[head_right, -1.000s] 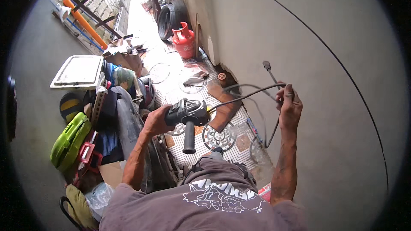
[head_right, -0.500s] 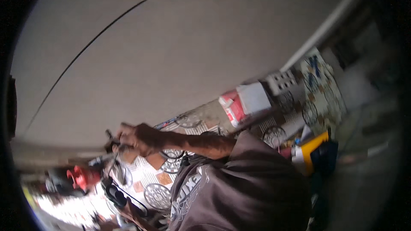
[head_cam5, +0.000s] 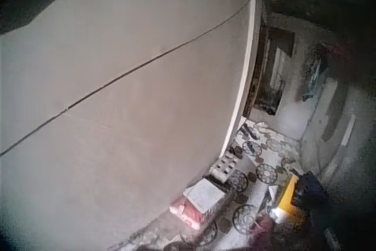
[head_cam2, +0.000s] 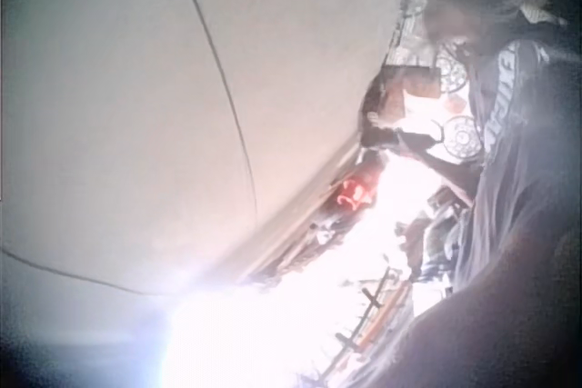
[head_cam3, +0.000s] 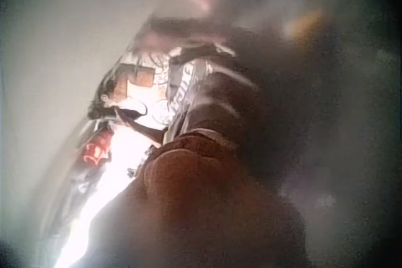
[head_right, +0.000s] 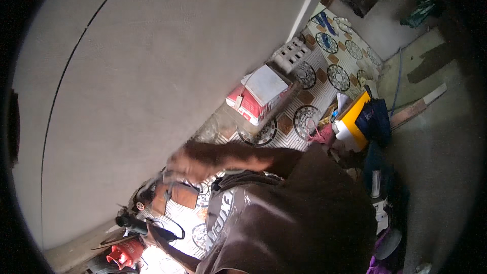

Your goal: The person gathers wooden boards, plugs an angle grinder into an extension cord, positions a tile on top of the boards, and cuts it with the angle grinder.

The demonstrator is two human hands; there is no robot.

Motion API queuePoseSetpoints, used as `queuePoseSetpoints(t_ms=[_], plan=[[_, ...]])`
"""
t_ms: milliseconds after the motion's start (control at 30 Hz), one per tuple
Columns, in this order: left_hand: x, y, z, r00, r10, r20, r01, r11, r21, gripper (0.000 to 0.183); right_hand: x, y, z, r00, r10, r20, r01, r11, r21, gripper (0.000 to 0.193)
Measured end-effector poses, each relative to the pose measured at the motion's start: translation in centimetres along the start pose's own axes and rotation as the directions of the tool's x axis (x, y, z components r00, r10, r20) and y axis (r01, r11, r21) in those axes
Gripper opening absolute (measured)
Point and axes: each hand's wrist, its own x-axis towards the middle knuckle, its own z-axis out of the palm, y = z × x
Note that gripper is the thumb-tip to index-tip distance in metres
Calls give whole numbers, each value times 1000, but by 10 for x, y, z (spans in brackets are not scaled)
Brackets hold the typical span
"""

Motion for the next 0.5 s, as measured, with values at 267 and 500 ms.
queuePoseSetpoints(t_ms=[267,500], plan=[[-21,19,-29,852,-517,-81,489,843,-225,52,-80,72,-81,700,711,-65,-714,699,-46,32],[-39,-40,-81,940,-265,-215,185,925,-332,48,-247,210,-70,224,952,-207,-714,305,631,30]])
